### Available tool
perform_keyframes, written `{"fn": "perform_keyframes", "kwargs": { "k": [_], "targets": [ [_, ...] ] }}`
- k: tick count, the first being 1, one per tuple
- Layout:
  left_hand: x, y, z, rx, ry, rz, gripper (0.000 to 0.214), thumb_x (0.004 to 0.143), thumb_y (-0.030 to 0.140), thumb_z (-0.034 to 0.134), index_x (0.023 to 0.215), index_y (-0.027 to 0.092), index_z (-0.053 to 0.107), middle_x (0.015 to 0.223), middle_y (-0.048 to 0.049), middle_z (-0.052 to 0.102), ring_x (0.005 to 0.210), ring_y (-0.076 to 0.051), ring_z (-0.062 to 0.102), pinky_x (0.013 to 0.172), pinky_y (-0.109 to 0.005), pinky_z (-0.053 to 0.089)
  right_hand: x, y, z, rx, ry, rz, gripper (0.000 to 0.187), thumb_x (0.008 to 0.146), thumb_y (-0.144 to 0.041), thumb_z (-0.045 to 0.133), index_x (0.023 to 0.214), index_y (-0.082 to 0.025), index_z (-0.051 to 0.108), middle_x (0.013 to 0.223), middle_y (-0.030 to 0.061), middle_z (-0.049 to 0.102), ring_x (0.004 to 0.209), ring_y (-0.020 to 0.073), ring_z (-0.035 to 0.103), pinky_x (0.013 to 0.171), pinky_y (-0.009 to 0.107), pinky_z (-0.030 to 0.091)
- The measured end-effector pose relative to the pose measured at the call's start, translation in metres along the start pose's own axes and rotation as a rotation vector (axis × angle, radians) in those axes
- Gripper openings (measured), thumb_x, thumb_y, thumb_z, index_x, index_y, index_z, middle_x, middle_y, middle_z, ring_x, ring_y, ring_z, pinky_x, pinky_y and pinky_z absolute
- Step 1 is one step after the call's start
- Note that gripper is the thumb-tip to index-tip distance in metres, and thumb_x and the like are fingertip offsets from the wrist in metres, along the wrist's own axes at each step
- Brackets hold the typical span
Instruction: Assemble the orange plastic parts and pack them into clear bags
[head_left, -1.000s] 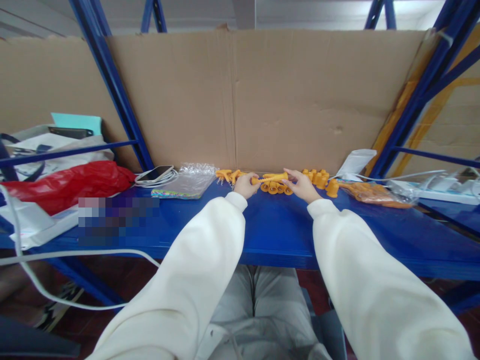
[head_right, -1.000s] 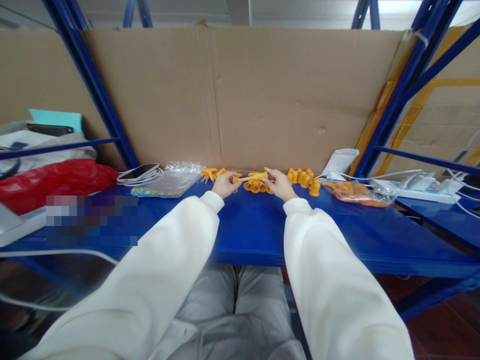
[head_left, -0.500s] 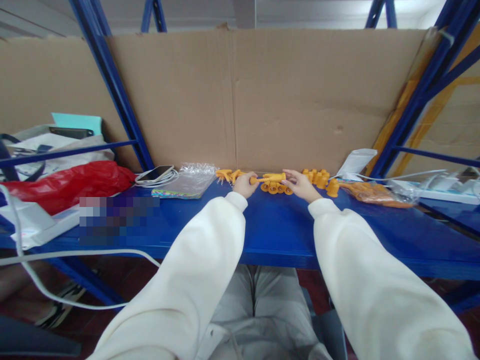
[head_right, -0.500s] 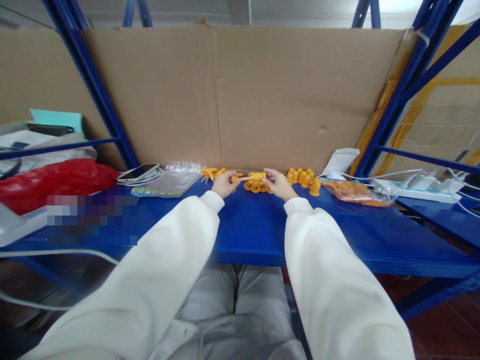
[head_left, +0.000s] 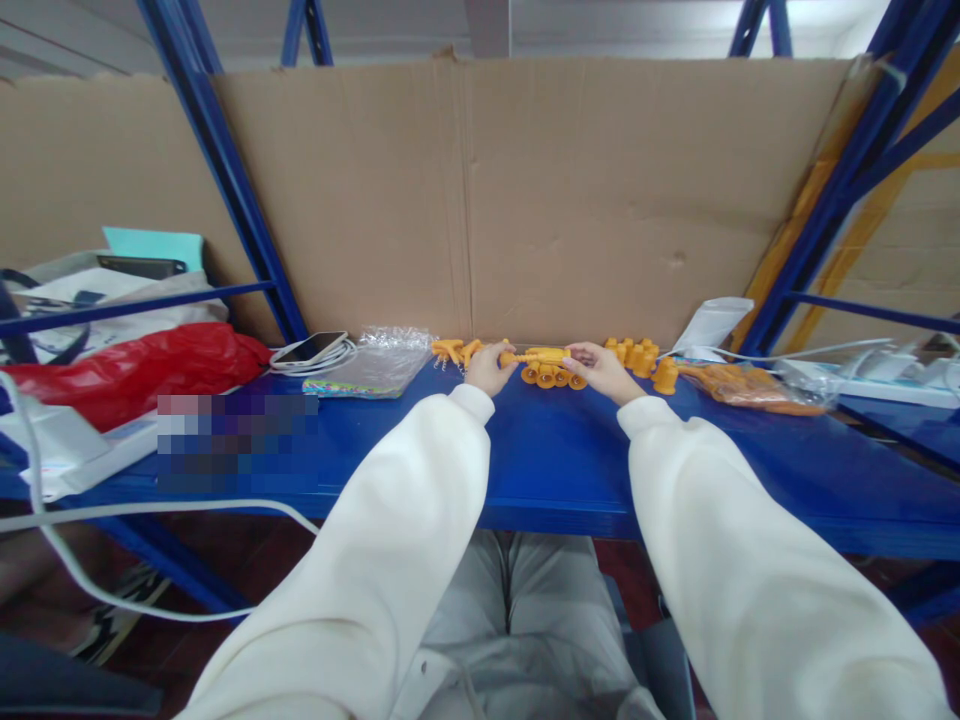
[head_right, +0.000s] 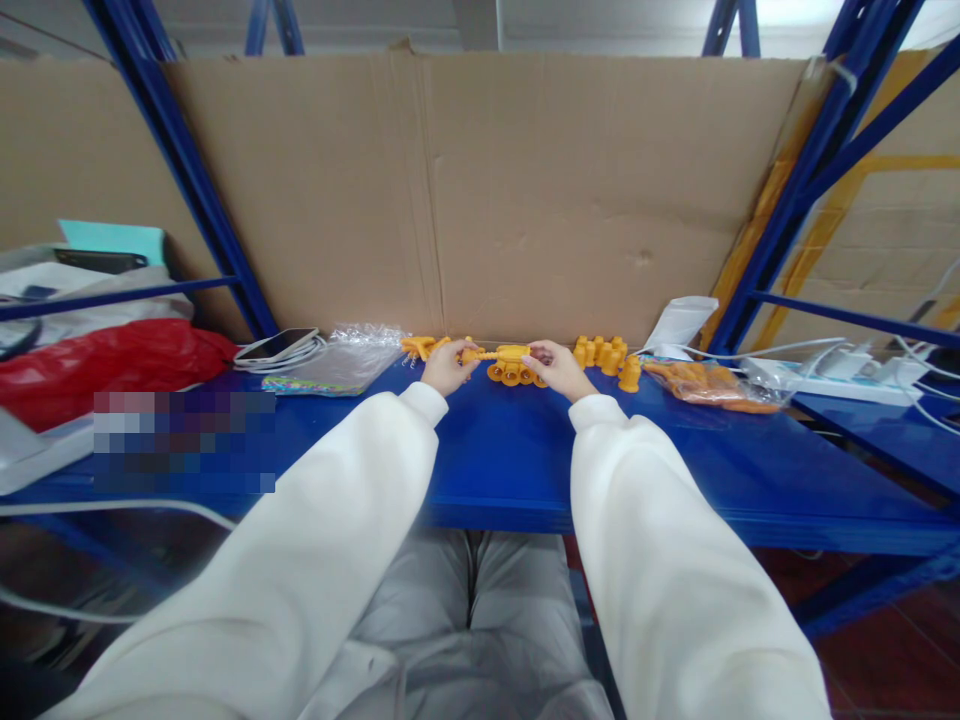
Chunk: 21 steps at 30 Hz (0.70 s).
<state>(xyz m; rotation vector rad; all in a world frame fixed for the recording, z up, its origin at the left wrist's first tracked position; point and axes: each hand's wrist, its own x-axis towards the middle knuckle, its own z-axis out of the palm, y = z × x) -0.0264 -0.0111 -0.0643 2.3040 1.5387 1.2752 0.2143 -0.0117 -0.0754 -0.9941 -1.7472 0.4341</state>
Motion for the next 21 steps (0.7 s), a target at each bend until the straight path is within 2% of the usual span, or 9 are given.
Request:
{"fn": "perform_keyframes", "kwargs": {
  "k": [9, 14, 17, 21],
  "targets": [
    [-0.001, 0.0029, 0.0001, 0.064, 0.062, 0.075, 0.023, 0.085, 0.017, 0.065, 0.106, 0.023, 0.072, 0.106, -0.0039, 0.075, 0.105, -0.021, 0.068, 0.098, -0.033, 0.05, 0.0012, -0.0006, 0.0009, 0.046, -0.025, 0.067, 0.054, 0.077, -0.07, 0.068, 0.094, -0.019, 0.072, 0.076, 0.0077, 0.074, 0.064, 0.0216, 0.069, 0.068, 0.042, 0.063],
    [-0.0014, 0.003, -0.0003, 0.074, 0.076, 0.078, 0.022, 0.085, 0.017, 0.066, 0.106, 0.022, 0.071, 0.107, -0.0046, 0.073, 0.104, -0.022, 0.068, 0.097, -0.033, 0.05, 0.0002, 0.0005, 0.0022, 0.069, -0.026, 0.066, 0.053, 0.082, -0.067, 0.065, 0.106, -0.02, 0.068, 0.071, 0.0057, 0.072, 0.062, 0.0203, 0.068, 0.067, 0.039, 0.061],
    [-0.0013, 0.0033, -0.0014, 0.077, 0.072, 0.062, 0.022, 0.085, 0.017, 0.065, 0.105, 0.022, 0.071, 0.107, -0.005, 0.072, 0.104, -0.022, 0.067, 0.098, -0.033, 0.049, -0.0008, 0.0007, 0.003, 0.08, -0.025, 0.043, 0.054, 0.08, -0.062, 0.07, 0.117, -0.023, 0.063, 0.074, 0.003, 0.071, 0.064, 0.0199, 0.068, 0.067, 0.038, 0.061],
    [-0.0014, 0.003, -0.0022, 0.08, 0.067, 0.053, 0.021, 0.086, 0.017, 0.065, 0.105, 0.022, 0.07, 0.107, -0.0052, 0.071, 0.105, -0.022, 0.066, 0.098, -0.033, 0.049, -0.0011, -0.0005, 0.0045, 0.064, -0.033, 0.043, 0.056, 0.075, -0.057, 0.076, 0.116, -0.021, 0.062, 0.077, 0.0028, 0.07, 0.069, 0.0209, 0.069, 0.073, 0.041, 0.061]
  ]
}}
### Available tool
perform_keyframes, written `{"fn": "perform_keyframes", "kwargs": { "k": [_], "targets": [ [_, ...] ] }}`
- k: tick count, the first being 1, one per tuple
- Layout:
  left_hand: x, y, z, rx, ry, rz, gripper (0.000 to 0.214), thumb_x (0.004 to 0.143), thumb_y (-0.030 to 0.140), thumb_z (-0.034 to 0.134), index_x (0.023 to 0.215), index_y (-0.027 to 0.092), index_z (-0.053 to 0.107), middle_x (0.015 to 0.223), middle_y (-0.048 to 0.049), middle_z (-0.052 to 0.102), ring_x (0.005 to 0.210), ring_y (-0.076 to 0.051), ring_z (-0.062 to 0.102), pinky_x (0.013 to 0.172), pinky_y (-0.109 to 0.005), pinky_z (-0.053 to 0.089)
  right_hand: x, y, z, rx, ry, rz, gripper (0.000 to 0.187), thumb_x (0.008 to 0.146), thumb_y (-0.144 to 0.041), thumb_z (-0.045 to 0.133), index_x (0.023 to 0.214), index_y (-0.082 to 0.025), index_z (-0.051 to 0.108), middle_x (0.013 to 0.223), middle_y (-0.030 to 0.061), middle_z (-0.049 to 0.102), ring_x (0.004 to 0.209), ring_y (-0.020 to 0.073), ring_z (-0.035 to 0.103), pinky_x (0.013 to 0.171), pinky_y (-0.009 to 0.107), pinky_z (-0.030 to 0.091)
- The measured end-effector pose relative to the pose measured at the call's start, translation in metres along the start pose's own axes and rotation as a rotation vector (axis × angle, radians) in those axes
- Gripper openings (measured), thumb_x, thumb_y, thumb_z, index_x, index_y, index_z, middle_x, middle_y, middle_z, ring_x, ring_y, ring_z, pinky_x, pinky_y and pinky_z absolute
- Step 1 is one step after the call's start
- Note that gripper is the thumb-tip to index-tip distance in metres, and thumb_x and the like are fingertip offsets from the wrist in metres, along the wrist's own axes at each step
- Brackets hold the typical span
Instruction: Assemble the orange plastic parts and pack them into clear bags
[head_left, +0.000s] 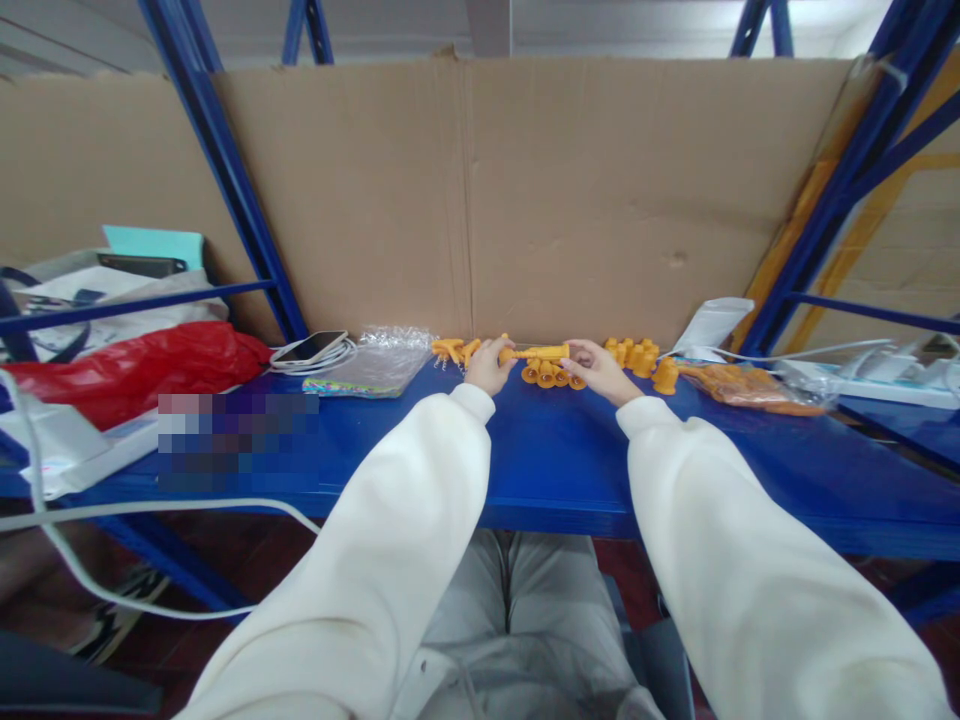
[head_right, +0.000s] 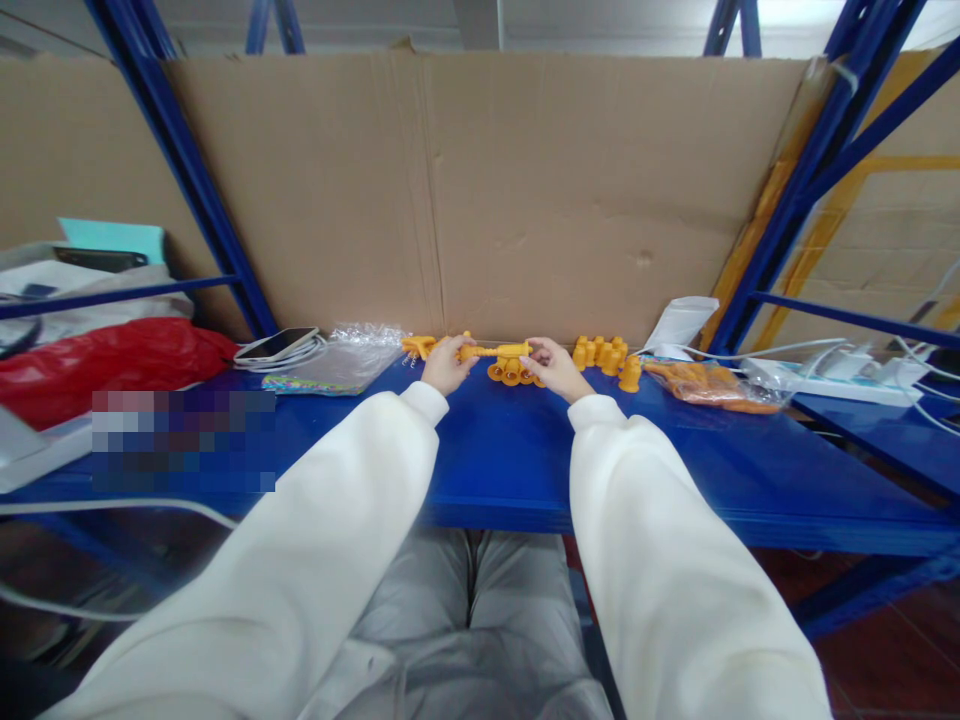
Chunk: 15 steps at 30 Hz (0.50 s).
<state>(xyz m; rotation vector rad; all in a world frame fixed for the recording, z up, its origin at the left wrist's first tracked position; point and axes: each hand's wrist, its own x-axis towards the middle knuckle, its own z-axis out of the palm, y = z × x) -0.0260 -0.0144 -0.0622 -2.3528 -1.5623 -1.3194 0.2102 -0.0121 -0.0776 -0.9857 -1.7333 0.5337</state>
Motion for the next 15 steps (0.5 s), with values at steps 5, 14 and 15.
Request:
{"fn": "perform_keyframes", "kwargs": {
  "k": [5, 14, 15],
  "targets": [
    [-0.001, -0.001, 0.0, -0.001, 0.003, 0.018, 0.021, 0.086, 0.017, 0.064, 0.106, 0.024, 0.069, 0.107, -0.0043, 0.07, 0.105, -0.021, 0.066, 0.099, -0.034, 0.048, -0.003, -0.009, 0.001, 0.015, -0.001, 0.061, 0.054, 0.072, -0.065, 0.075, 0.098, -0.019, 0.064, 0.066, 0.0019, 0.067, 0.061, 0.0202, 0.066, 0.067, 0.039, 0.06],
    [0.0, -0.002, 0.003, -0.021, 0.027, 0.087, 0.022, 0.086, 0.017, 0.065, 0.107, 0.022, 0.069, 0.106, -0.0048, 0.07, 0.105, -0.022, 0.066, 0.099, -0.035, 0.048, -0.008, -0.027, 0.0, 0.003, 0.027, 0.122, 0.058, 0.077, -0.079, 0.06, 0.073, -0.021, 0.06, 0.059, 0.0032, 0.065, 0.057, 0.0175, 0.063, 0.066, 0.033, 0.057],
    [0.0, -0.003, 0.004, -0.025, 0.034, 0.098, 0.022, 0.085, 0.016, 0.065, 0.106, 0.022, 0.069, 0.104, -0.0044, 0.07, 0.105, -0.022, 0.066, 0.099, -0.035, 0.049, -0.008, -0.026, 0.001, 0.035, 0.043, 0.138, 0.056, 0.077, -0.077, 0.063, 0.081, -0.021, 0.061, 0.059, 0.0027, 0.066, 0.058, 0.0181, 0.065, 0.067, 0.034, 0.058]
  ]
}}
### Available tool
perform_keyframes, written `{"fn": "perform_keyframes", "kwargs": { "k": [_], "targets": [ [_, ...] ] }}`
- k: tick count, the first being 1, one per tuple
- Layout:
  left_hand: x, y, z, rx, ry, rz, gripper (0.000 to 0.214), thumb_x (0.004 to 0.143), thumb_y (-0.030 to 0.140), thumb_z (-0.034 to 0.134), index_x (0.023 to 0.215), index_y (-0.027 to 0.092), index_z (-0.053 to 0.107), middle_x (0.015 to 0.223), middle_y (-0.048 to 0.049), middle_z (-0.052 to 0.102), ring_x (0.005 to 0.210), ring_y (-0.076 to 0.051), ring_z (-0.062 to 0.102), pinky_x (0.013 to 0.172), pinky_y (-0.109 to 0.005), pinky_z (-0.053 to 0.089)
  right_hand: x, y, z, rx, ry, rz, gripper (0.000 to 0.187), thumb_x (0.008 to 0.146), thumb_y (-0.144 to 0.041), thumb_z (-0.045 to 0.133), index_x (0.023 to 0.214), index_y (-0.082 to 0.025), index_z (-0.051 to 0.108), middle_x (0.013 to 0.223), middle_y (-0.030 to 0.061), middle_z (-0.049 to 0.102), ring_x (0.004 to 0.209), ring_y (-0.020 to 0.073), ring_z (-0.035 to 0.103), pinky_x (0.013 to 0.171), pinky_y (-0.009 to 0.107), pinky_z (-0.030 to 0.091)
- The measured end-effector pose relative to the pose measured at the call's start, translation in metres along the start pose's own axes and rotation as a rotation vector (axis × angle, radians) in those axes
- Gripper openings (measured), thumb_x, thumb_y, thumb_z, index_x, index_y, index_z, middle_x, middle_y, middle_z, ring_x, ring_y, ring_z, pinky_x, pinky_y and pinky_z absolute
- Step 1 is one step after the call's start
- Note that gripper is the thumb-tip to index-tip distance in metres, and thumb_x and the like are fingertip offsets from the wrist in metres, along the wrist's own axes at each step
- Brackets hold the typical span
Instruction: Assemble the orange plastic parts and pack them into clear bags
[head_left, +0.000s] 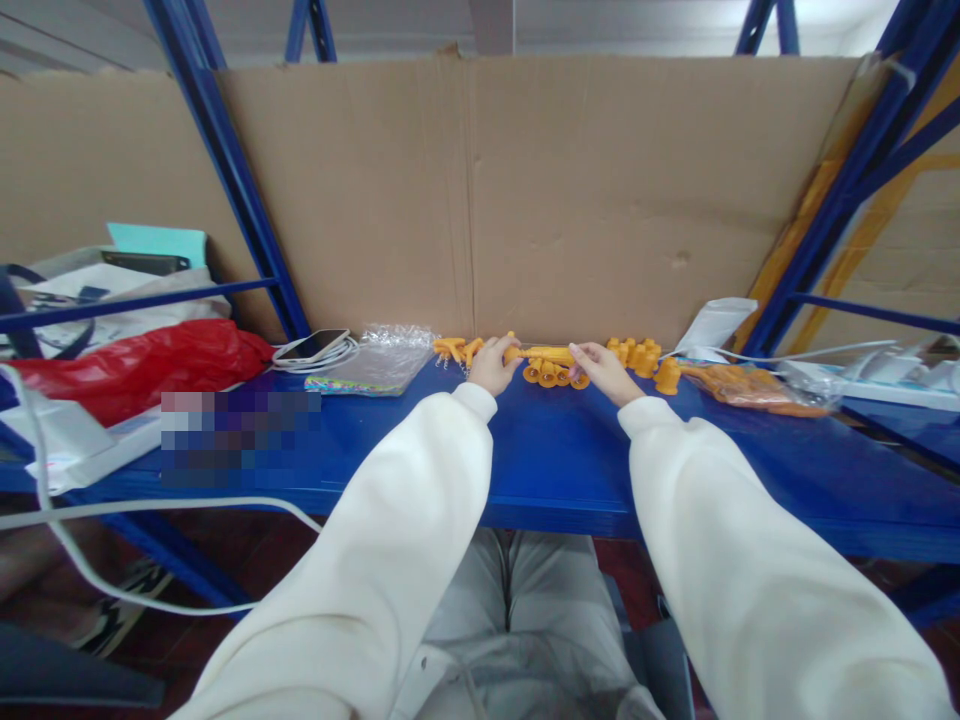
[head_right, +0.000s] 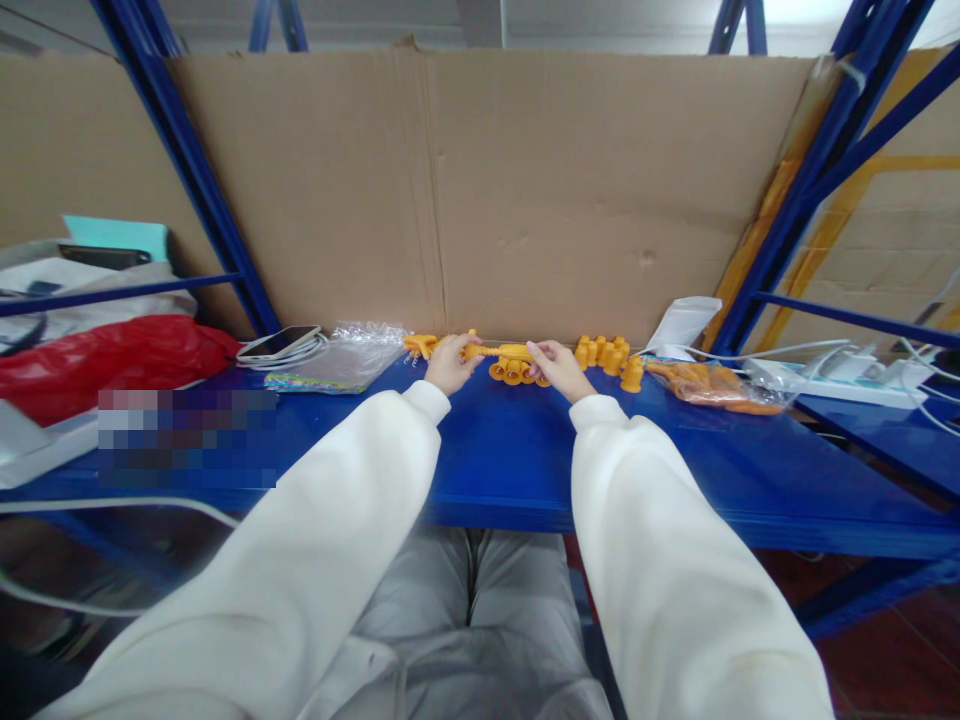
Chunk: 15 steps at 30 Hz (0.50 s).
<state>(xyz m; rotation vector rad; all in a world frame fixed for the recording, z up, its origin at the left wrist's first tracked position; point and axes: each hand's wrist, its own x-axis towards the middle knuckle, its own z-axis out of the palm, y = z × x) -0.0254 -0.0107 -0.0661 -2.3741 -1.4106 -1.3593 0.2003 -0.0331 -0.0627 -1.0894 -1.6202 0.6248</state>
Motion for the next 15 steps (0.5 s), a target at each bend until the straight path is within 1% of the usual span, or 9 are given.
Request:
{"fn": "perform_keyframes", "kwargs": {
  "k": [3, 4, 6, 8, 11, 13, 15],
  "targets": [
    [0.0, -0.003, 0.002, 0.003, 0.024, -0.004, 0.02, 0.084, 0.015, 0.065, 0.102, 0.022, 0.069, 0.1, -0.004, 0.07, 0.1, -0.022, 0.067, 0.096, -0.036, 0.05, 0.002, 0.003, 0.003, 0.095, 0.007, 0.021, 0.055, 0.076, -0.067, 0.073, 0.106, -0.021, 0.061, 0.063, 0.0003, 0.068, 0.062, 0.0194, 0.068, 0.07, 0.035, 0.059],
    [0.001, -0.003, 0.002, 0.007, 0.032, -0.015, 0.019, 0.084, 0.016, 0.066, 0.102, 0.022, 0.069, 0.099, -0.0041, 0.07, 0.099, -0.022, 0.067, 0.095, -0.036, 0.051, 0.003, 0.004, 0.004, 0.119, -0.006, 0.017, 0.057, 0.074, -0.063, 0.076, 0.11, -0.022, 0.06, 0.064, -0.0005, 0.068, 0.063, 0.0195, 0.069, 0.071, 0.035, 0.059],
    [0.001, -0.004, 0.002, 0.013, 0.044, -0.033, 0.018, 0.084, 0.017, 0.066, 0.101, 0.022, 0.069, 0.099, -0.004, 0.07, 0.097, -0.021, 0.067, 0.094, -0.035, 0.051, 0.003, 0.004, 0.004, 0.152, -0.035, 0.007, 0.057, 0.071, -0.058, 0.08, 0.111, -0.023, 0.059, 0.065, -0.0016, 0.069, 0.064, 0.0193, 0.069, 0.071, 0.035, 0.059],
    [0.001, -0.004, 0.002, 0.014, 0.052, -0.035, 0.018, 0.084, 0.017, 0.067, 0.101, 0.023, 0.069, 0.099, -0.0035, 0.07, 0.098, -0.021, 0.067, 0.094, -0.034, 0.051, 0.003, 0.003, 0.004, 0.159, -0.051, 0.003, 0.054, 0.069, -0.057, 0.082, 0.105, -0.023, 0.059, 0.064, -0.0017, 0.068, 0.062, 0.0186, 0.068, 0.068, 0.034, 0.058],
    [0.001, -0.003, 0.0, 0.011, 0.045, -0.021, 0.019, 0.084, 0.017, 0.067, 0.102, 0.023, 0.069, 0.098, -0.0035, 0.07, 0.098, -0.021, 0.067, 0.093, -0.034, 0.051, 0.001, -0.002, 0.002, 0.125, -0.042, 0.005, 0.048, 0.071, -0.062, 0.079, 0.088, -0.021, 0.06, 0.059, -0.0009, 0.065, 0.057, 0.0164, 0.064, 0.065, 0.031, 0.055],
    [0.001, -0.002, -0.001, 0.004, 0.037, -0.009, 0.019, 0.084, 0.017, 0.067, 0.102, 0.022, 0.069, 0.098, -0.0036, 0.07, 0.098, -0.021, 0.067, 0.093, -0.034, 0.05, -0.001, -0.006, 0.001, 0.097, -0.028, 0.01, 0.048, 0.074, -0.066, 0.074, 0.077, -0.021, 0.058, 0.055, -0.001, 0.062, 0.054, 0.0146, 0.06, 0.063, 0.029, 0.053],
    [0.001, -0.001, -0.001, -0.004, 0.033, 0.002, 0.019, 0.084, 0.017, 0.067, 0.102, 0.022, 0.069, 0.099, -0.0035, 0.07, 0.097, -0.021, 0.067, 0.093, -0.034, 0.05, -0.002, -0.008, 0.001, 0.081, -0.013, 0.02, 0.05, 0.076, -0.068, 0.071, 0.07, -0.021, 0.056, 0.052, -0.0011, 0.059, 0.052, 0.0133, 0.058, 0.062, 0.028, 0.052]
  ]
}}
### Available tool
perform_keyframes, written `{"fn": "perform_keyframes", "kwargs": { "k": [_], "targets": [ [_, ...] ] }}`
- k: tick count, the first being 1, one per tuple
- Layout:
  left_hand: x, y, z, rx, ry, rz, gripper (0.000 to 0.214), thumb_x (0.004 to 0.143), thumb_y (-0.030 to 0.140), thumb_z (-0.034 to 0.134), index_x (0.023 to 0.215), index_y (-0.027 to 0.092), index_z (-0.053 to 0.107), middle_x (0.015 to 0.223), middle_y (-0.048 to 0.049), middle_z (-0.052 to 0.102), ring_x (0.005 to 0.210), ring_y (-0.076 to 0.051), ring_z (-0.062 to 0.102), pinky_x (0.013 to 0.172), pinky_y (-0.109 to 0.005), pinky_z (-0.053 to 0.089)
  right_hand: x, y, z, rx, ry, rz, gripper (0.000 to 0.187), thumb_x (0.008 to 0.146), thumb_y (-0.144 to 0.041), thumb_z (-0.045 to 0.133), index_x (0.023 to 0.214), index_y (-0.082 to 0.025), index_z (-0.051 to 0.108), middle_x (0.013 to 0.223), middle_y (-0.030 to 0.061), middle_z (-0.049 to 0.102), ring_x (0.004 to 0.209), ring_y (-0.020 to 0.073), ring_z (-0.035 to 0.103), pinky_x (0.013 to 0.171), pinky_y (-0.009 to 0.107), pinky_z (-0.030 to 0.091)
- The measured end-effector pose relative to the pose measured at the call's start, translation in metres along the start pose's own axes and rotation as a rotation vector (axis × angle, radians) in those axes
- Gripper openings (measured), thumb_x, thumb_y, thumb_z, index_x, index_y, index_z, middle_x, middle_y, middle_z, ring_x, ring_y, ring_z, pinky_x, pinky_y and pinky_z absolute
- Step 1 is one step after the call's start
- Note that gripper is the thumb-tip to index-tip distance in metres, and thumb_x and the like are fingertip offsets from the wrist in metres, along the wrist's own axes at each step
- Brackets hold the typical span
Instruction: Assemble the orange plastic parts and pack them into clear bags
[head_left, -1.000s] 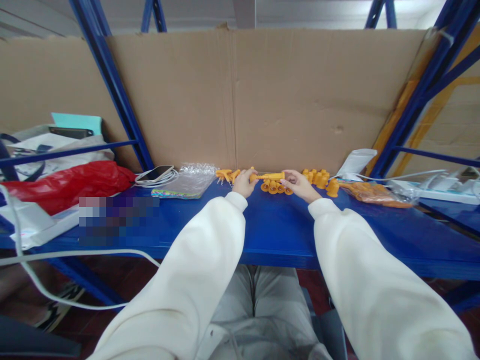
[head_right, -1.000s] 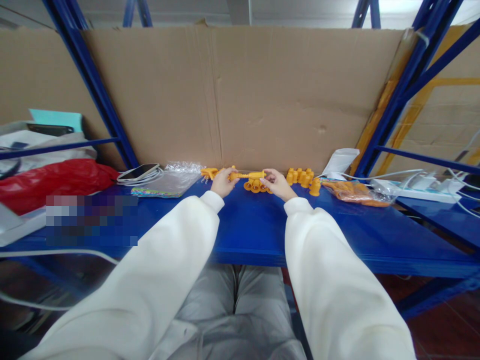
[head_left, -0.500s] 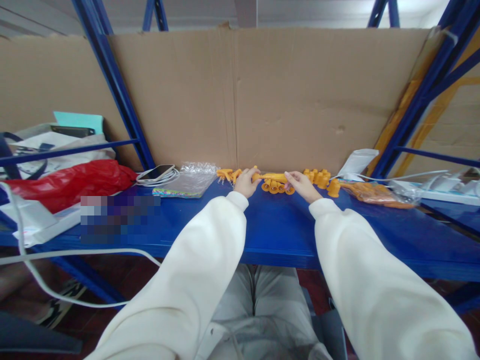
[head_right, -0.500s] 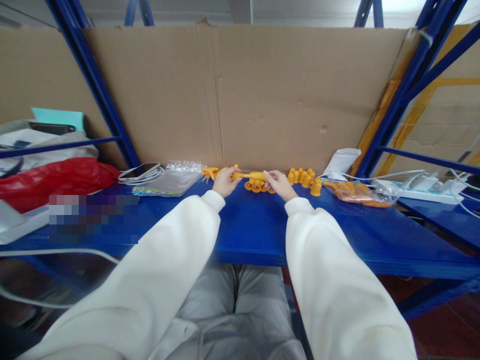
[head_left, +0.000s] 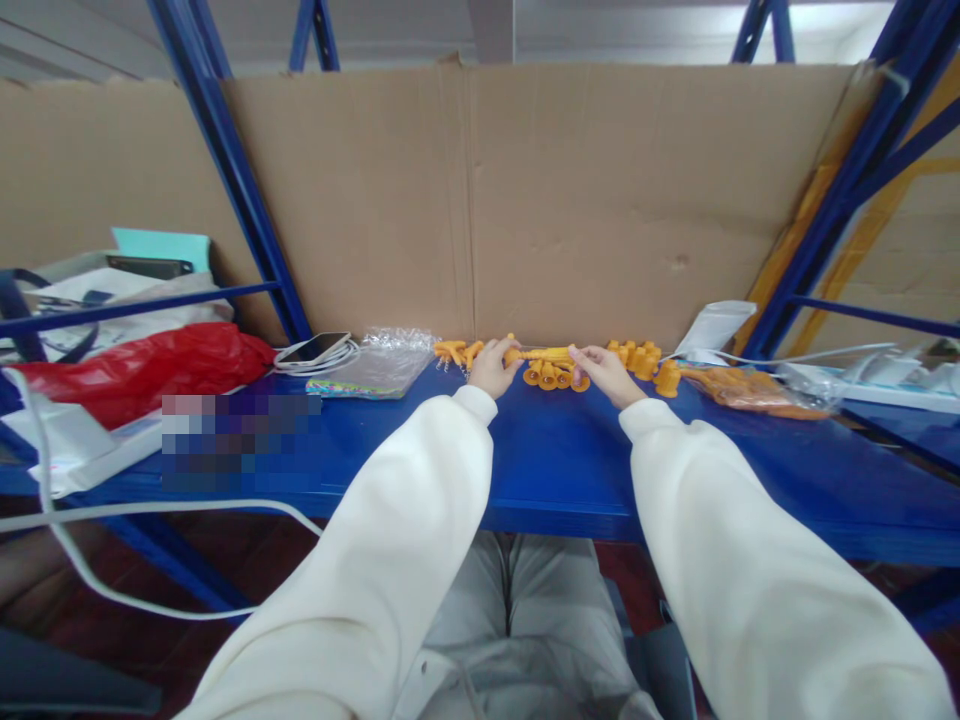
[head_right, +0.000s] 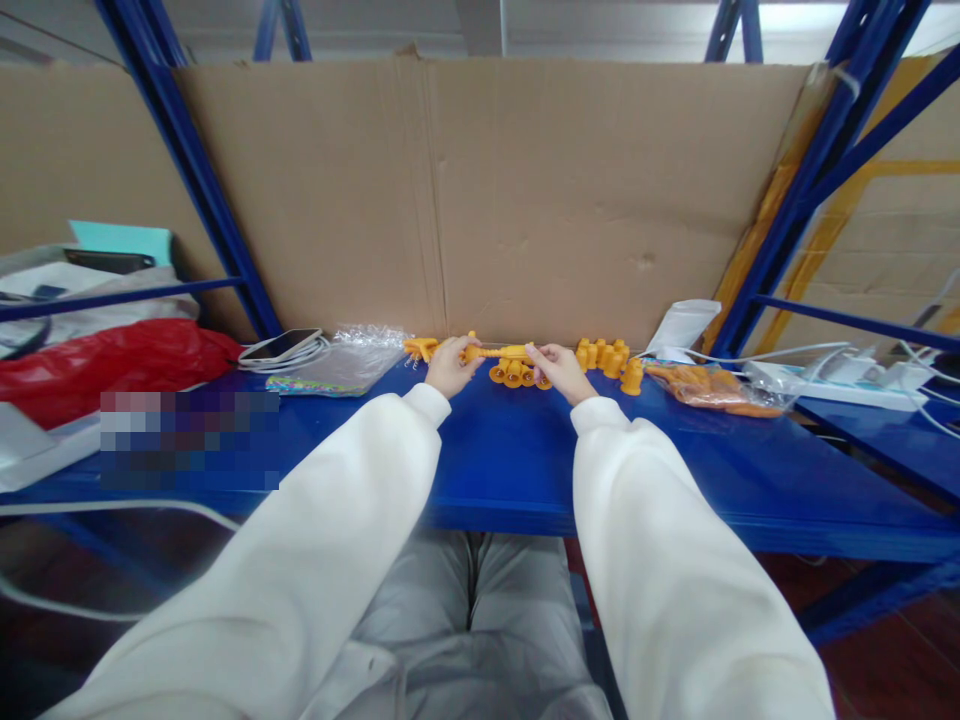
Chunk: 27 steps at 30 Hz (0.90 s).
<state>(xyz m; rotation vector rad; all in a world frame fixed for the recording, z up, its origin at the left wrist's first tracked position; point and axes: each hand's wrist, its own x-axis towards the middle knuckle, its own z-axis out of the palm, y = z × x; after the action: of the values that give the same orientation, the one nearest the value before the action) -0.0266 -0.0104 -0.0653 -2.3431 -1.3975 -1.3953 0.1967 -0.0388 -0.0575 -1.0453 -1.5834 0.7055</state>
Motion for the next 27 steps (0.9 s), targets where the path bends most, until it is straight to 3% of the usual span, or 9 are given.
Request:
{"fn": "perform_keyframes", "kwargs": {
  "k": [4, 7, 11, 18, 27],
  "targets": [
    [-0.0001, 0.0001, 0.0008, 0.002, -0.001, -0.003, 0.019, 0.083, 0.016, 0.067, 0.102, 0.022, 0.069, 0.099, -0.0037, 0.07, 0.096, -0.021, 0.067, 0.093, -0.034, 0.05, -0.0003, -0.0004, 0.0015, 0.003, 0.016, 0.032, 0.045, 0.079, -0.062, 0.072, 0.072, -0.02, 0.058, 0.055, 0.0, 0.061, 0.051, 0.0131, 0.057, 0.06, 0.027, 0.052],
    [0.0, -0.001, 0.0019, 0.008, 0.011, -0.017, 0.019, 0.083, 0.017, 0.067, 0.101, 0.022, 0.07, 0.098, -0.0034, 0.07, 0.096, -0.021, 0.067, 0.093, -0.034, 0.05, 0.0011, 0.0023, 0.0031, 0.044, 0.013, 0.055, 0.037, 0.081, -0.05, 0.076, 0.094, -0.018, 0.062, 0.062, 0.0008, 0.067, 0.054, 0.0145, 0.062, 0.061, 0.028, 0.054],
    [0.0001, -0.0024, 0.0023, 0.02, 0.016, -0.04, 0.018, 0.083, 0.017, 0.067, 0.1, 0.022, 0.07, 0.098, -0.0037, 0.07, 0.097, -0.021, 0.067, 0.094, -0.035, 0.05, 0.0031, 0.006, 0.0044, 0.069, -0.041, 0.064, 0.047, 0.079, -0.037, 0.08, 0.117, -0.018, 0.06, 0.068, -0.0001, 0.07, 0.058, 0.0153, 0.065, 0.065, 0.03, 0.057],
    [0.0001, -0.0038, 0.0029, -0.007, 0.017, -0.008, 0.019, 0.082, 0.016, 0.067, 0.1, 0.023, 0.069, 0.099, -0.0033, 0.07, 0.099, -0.022, 0.067, 0.095, -0.035, 0.05, 0.0025, 0.0045, -0.0003, 0.007, -0.047, 0.021, 0.037, 0.078, -0.048, 0.079, 0.092, -0.018, 0.063, 0.052, -0.0038, 0.06, 0.052, 0.014, 0.058, 0.059, 0.028, 0.051],
    [-0.0004, -0.0023, 0.0017, -0.005, 0.007, -0.018, 0.019, 0.083, 0.016, 0.068, 0.1, 0.023, 0.069, 0.1, -0.0034, 0.071, 0.099, -0.022, 0.067, 0.095, -0.035, 0.05, -0.0002, -0.0008, 0.0015, 0.002, -0.032, 0.019, 0.048, 0.073, -0.064, 0.077, 0.076, -0.021, 0.057, 0.051, -0.0035, 0.057, 0.05, 0.0123, 0.054, 0.057, 0.026, 0.047]
  ]
}}
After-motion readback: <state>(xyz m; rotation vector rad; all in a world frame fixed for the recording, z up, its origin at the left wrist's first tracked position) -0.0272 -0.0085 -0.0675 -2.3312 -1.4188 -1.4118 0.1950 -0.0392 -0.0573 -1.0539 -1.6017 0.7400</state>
